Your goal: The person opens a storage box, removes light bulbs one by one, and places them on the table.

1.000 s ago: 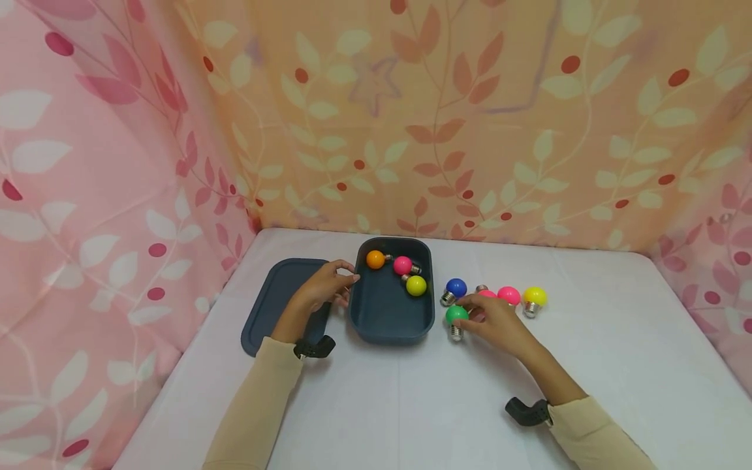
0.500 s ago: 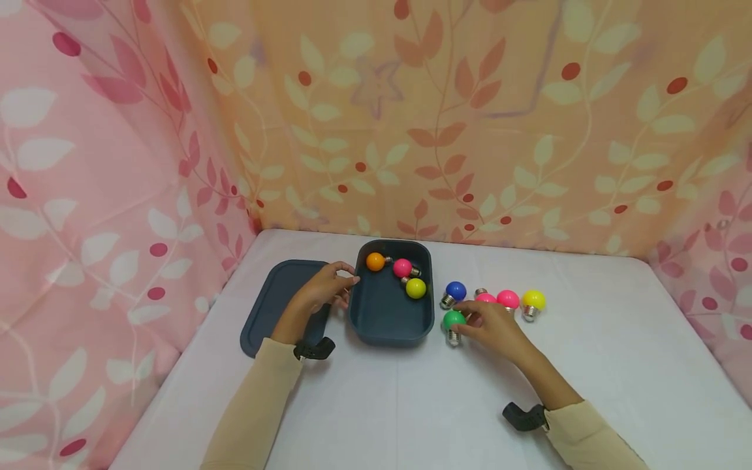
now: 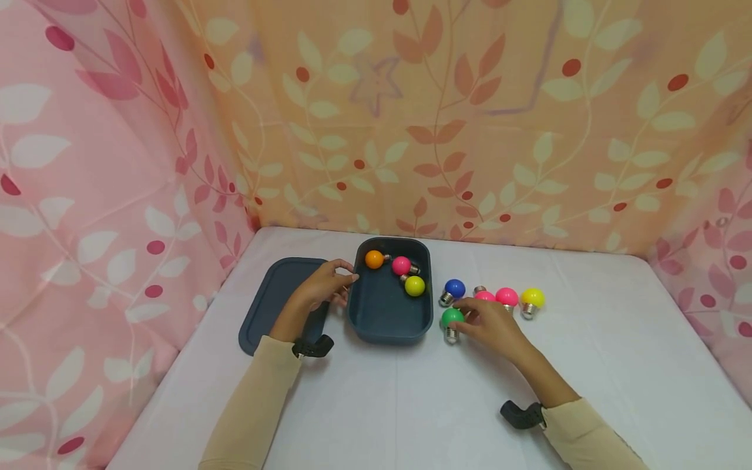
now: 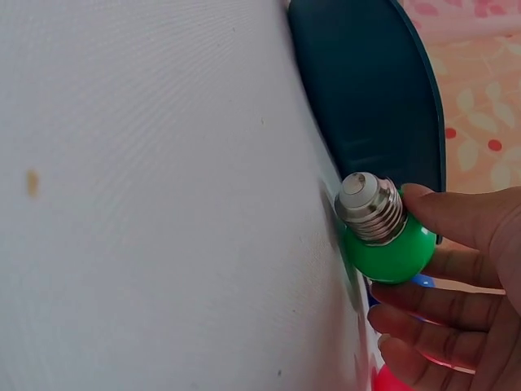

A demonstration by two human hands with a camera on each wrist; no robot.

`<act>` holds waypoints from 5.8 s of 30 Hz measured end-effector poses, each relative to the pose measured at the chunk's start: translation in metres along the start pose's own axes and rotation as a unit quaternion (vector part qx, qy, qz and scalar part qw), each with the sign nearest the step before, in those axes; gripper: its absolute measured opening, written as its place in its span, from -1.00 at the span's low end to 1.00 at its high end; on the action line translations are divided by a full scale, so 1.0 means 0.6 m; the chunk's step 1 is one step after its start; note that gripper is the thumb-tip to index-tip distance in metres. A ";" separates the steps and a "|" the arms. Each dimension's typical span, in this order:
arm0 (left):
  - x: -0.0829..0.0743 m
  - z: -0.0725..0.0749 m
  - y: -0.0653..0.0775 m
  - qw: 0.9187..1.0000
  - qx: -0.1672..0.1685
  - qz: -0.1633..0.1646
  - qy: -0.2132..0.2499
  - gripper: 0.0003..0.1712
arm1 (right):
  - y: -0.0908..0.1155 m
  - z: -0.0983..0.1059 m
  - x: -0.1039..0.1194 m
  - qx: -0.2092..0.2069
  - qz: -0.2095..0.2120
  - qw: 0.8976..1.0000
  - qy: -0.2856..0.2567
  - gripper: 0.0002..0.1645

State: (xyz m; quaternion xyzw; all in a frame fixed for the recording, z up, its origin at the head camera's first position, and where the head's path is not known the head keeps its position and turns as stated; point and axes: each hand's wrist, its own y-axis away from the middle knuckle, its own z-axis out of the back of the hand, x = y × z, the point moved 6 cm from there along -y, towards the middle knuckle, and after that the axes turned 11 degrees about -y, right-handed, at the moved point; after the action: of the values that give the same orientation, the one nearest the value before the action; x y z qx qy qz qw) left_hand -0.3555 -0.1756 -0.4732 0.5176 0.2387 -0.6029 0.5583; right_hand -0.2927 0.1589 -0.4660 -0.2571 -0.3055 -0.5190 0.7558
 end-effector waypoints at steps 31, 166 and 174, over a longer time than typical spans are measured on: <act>0.000 0.001 -0.005 1.000 0.003 0.007 -0.006 -0.57 | 0.002 0.014 0.013 -0.025 -0.005 1.000 0.012 -0.46; -0.005 0.001 0.002 1.000 0.004 -0.007 -0.002 -0.44 | -0.018 0.069 0.139 -0.059 0.105 0.991 -0.054 -0.48; -0.008 0.002 0.000 1.000 0.002 -0.003 -0.001 -0.43 | 0.007 0.091 0.109 -0.067 0.048 0.993 -0.086 -0.45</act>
State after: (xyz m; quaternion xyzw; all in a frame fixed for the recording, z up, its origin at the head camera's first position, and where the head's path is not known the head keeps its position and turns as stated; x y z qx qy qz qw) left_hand -0.3564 -0.1745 -0.4687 0.5172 0.2382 -0.6055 0.5560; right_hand -0.2815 0.1578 -0.3814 -0.3651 -0.3214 -0.4775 0.7317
